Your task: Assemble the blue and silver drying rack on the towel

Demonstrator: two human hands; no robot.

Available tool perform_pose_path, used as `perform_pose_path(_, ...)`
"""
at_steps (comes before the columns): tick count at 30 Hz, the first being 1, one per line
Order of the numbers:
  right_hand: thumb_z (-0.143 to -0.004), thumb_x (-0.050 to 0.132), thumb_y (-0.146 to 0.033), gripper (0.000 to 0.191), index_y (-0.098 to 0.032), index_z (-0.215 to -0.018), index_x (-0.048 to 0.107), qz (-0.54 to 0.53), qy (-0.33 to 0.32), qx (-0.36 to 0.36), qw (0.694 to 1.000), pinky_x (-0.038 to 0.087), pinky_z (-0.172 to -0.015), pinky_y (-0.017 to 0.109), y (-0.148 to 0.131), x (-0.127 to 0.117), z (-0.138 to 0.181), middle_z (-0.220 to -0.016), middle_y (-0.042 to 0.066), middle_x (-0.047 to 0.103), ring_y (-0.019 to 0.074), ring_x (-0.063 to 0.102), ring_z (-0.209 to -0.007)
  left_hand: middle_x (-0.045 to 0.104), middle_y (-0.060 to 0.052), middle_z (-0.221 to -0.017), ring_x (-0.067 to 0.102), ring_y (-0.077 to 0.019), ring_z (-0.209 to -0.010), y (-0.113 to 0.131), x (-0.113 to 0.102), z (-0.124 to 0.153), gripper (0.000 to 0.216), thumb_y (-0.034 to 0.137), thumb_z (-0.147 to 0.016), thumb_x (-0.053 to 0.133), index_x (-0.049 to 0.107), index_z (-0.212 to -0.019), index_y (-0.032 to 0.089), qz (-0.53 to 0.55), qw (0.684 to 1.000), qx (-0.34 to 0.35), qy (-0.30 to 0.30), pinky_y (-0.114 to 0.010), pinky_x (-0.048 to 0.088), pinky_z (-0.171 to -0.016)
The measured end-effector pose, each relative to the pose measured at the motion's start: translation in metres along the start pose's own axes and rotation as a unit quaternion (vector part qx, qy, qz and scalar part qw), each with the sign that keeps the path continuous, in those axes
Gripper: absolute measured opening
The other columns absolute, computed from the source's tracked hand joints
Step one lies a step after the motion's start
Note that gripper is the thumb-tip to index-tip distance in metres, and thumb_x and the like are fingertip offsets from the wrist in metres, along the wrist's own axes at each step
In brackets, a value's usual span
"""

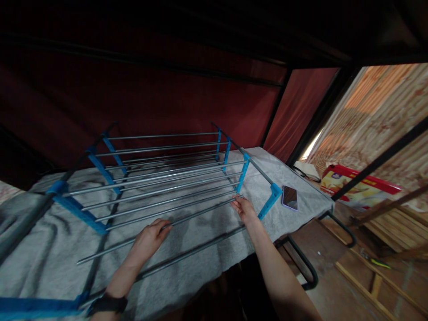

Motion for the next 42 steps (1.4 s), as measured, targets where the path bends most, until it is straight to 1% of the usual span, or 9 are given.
perform_pose_path(4, -0.078, 0.066, 0.000, 0.020, -0.020, -0.076, 0.060, 0.005, -0.011, 0.002, 1.000, 0.062, -0.062, 0.020, 0.003, 0.004, 0.002, -0.068, -0.001, 0.071, 0.0105, 0.068, -0.059, 0.070, -0.008, -0.099, 0.068, -0.0241, -0.091, 0.001, -0.002, 0.000, 0.032, 0.046, -0.089, 0.045, 0.066, -0.095, 0.023, -0.011, 1.000, 0.013, 0.005, -0.036, 0.052, -0.083)
perform_pose_path(10, -0.074, 0.070, 0.002, 0.024, -0.019, -0.074, 0.058, 0.014, -0.020, 0.005, 1.000, 0.063, -0.064, 0.020, 0.007, 0.007, 0.003, -0.069, -0.002, 0.071, 0.0090, 0.066, -0.056, 0.070, -0.007, -0.104, 0.068, -0.0243, -0.094, -0.004, 0.000, 0.002, 0.028, 0.044, -0.088, 0.048, 0.064, -0.097, 0.023, -0.014, 1.000, 0.009, -0.007, -0.036, 0.052, -0.084)
perform_pose_path(15, -0.081, 0.067, -0.006, 0.020, -0.021, -0.072, 0.057, 0.000, -0.015, -0.002, 1.000, 0.063, -0.064, 0.020, 0.005, 0.004, 0.002, -0.061, -0.004, 0.066, 0.0086, 0.064, -0.054, 0.072, -0.009, -0.109, 0.068, -0.0259, -0.102, -0.009, 0.004, 0.003, 0.036, 0.049, -0.087, 0.047, 0.066, -0.101, 0.023, 0.015, 1.000, -0.014, -0.012, -0.037, 0.052, -0.091)
perform_pose_path(20, -0.083, 0.069, -0.011, 0.019, -0.022, -0.072, 0.057, -0.006, -0.008, -0.010, 1.000, 0.063, -0.064, 0.020, 0.001, 0.002, 0.001, -0.062, -0.003, 0.067, 0.0097, 0.066, -0.057, 0.073, -0.008, -0.107, 0.068, -0.0262, -0.101, -0.012, 0.005, 0.000, 0.035, 0.049, -0.084, 0.050, 0.067, -0.100, 0.023, 0.028, 0.999, -0.014, -0.019, -0.037, 0.052, -0.092)
perform_pose_path(24, -0.085, 0.066, -0.013, 0.021, -0.022, -0.070, 0.055, -0.010, 0.010, -0.013, 1.000, 0.062, -0.063, 0.019, -0.001, -0.002, -0.002, -0.060, -0.003, 0.065, 0.0091, 0.066, -0.055, 0.073, -0.007, -0.103, 0.069, -0.0245, -0.095, -0.022, 0.000, -0.001, 0.030, 0.044, -0.080, 0.053, 0.064, -0.100, 0.024, 0.024, 0.999, -0.027, 0.010, -0.035, 0.052, -0.085)
perform_pose_path(27, -0.084, 0.068, -0.016, 0.022, -0.022, -0.069, 0.054, -0.010, 0.019, -0.028, 0.999, 0.062, -0.062, 0.019, -0.003, -0.006, -0.005, -0.055, -0.005, 0.061, 0.0086, 0.063, -0.052, 0.071, -0.004, -0.094, 0.068, -0.0221, -0.086, -0.027, -0.005, 0.001, 0.024, 0.042, -0.080, 0.053, 0.058, -0.096, 0.025, 0.012, 0.998, -0.050, 0.035, -0.032, 0.051, -0.077)
perform_pose_path(32, -0.081, 0.072, -0.017, 0.021, -0.023, -0.071, 0.055, -0.007, 0.024, -0.029, 0.999, 0.062, -0.060, 0.020, -0.001, -0.014, -0.010, -0.055, -0.006, 0.061, 0.0088, 0.062, -0.050, 0.069, -0.003, -0.088, 0.065, -0.0203, -0.077, -0.022, -0.012, 0.006, 0.017, 0.040, -0.083, 0.048, 0.053, -0.090, 0.025, -0.031, 0.997, -0.058, 0.040, -0.031, 0.047, -0.070)
perform_pose_path(37, -0.082, 0.066, -0.008, 0.019, -0.022, -0.073, 0.056, -0.012, 0.036, -0.018, 0.999, 0.063, -0.061, 0.020, 0.001, -0.020, -0.014, -0.059, -0.006, 0.065, 0.0084, 0.064, -0.052, 0.071, -0.008, -0.099, 0.067, -0.0241, -0.090, -0.012, -0.018, 0.007, 0.026, 0.043, -0.085, 0.046, 0.061, -0.094, 0.023, -0.046, 0.998, -0.022, 0.045, -0.034, 0.050, -0.080)
perform_pose_path(42, -0.084, 0.063, -0.009, 0.017, -0.022, -0.075, 0.056, -0.007, 0.039, -0.017, 0.999, 0.062, -0.058, 0.020, 0.001, -0.022, -0.015, -0.060, -0.005, 0.066, 0.0090, 0.065, -0.052, 0.074, -0.009, -0.109, 0.068, -0.0271, -0.101, -0.011, -0.021, 0.008, 0.038, 0.047, -0.088, 0.044, 0.069, -0.103, 0.023, -0.058, 0.997, -0.020, 0.038, -0.038, 0.051, -0.089)
Point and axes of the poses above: each hand's wrist, its own z-axis away from the middle knuckle, its own x-axis out of the palm, y = z × x, the point moved 5 cm from there along -z, towards the middle knuckle
